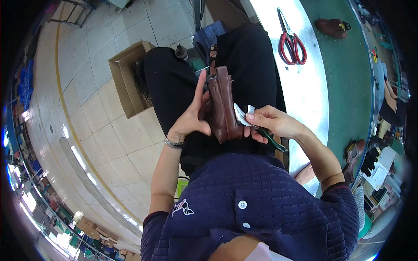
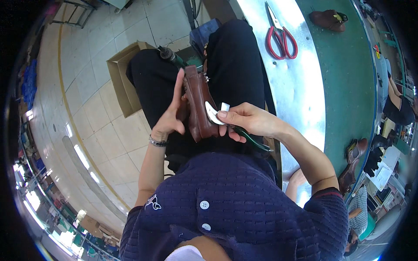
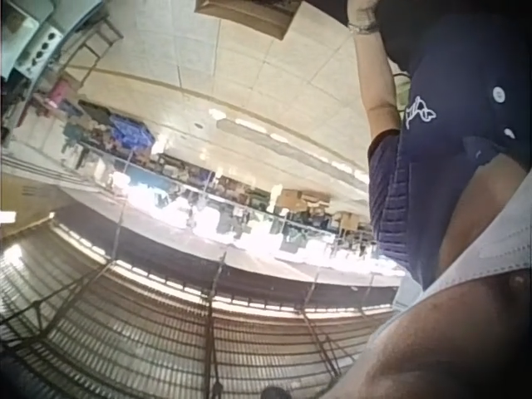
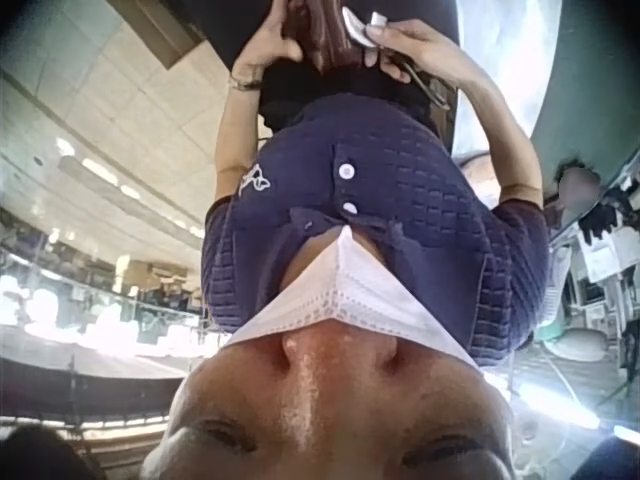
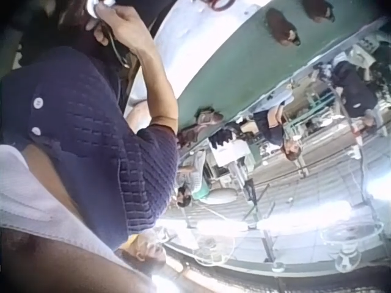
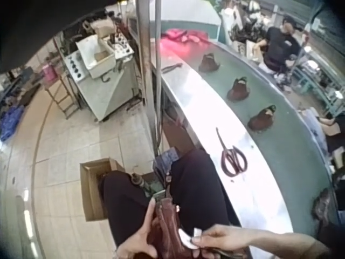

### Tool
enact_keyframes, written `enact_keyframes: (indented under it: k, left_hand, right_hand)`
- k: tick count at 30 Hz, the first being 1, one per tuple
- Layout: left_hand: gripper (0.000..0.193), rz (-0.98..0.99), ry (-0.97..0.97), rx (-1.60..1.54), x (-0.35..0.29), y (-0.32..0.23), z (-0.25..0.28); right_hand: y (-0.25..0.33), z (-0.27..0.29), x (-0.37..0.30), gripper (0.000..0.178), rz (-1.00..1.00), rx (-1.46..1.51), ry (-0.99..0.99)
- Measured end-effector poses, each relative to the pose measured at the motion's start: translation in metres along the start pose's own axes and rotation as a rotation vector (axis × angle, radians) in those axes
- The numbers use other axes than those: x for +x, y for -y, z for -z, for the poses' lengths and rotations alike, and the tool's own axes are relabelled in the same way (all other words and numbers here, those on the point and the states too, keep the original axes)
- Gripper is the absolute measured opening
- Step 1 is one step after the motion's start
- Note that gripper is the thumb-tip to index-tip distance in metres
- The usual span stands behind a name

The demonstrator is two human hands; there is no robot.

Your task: The person is manually shaping and trimming the upper of a leather shoe onto a last using a pair of pliers and scissors in a factory setting.

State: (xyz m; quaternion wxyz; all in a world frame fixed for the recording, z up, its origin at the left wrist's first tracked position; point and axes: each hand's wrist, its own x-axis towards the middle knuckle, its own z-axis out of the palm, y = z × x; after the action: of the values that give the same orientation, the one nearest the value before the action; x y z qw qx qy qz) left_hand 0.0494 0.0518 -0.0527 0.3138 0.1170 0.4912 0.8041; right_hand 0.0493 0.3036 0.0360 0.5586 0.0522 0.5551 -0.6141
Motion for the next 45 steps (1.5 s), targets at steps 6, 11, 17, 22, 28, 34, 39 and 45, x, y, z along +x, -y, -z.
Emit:
enact_keyframes:
  k: [6, 11, 17, 22, 28, 34, 39, 45]
  left_hand:
    - [0.058, -0.029, -0.328, -0.016, 0.016, -0.004, -0.027]
    - [0.051, -0.028, -0.475, 0.113, 0.017, -0.003, -0.042]
    - [0.047, -0.036, -0.467, 0.239, 0.018, 0.006, -0.043]
    - [0.044, -0.012, -0.494, 0.190, 0.019, 0.006, -0.039]
    - [0.044, 0.004, -0.520, 0.126, 0.024, -0.001, -0.039]
    - [0.044, -0.013, -0.548, 0.122, 0.030, -0.001, -0.039]
    - [0.044, -0.029, -0.558, 0.124, 0.032, -0.004, -0.037]
    - [0.043, -0.069, -0.536, 0.075, 0.043, -0.001, -0.028]
  right_hand:
    - [-0.015, -0.004, 0.009, 0.054, 0.010, -0.083, -0.009]
    - [-0.014, -0.002, 0.012, 0.054, 0.076, -0.116, -0.077]
    - [-0.014, -0.008, 0.013, 0.053, 0.110, -0.273, -0.182]
    - [-0.010, -0.013, 0.019, 0.056, 0.307, -0.619, -0.305]
    - [0.008, -0.013, 0.020, 0.060, 0.290, -0.809, -0.368]
    - [0.018, -0.014, 0.021, 0.066, 0.017, -0.384, -0.213]
    - [0.019, -0.017, 0.021, 0.065, -0.002, -0.343, -0.233]
    - [0.011, -0.012, 0.025, 0.062, 0.114, -0.329, -0.357]
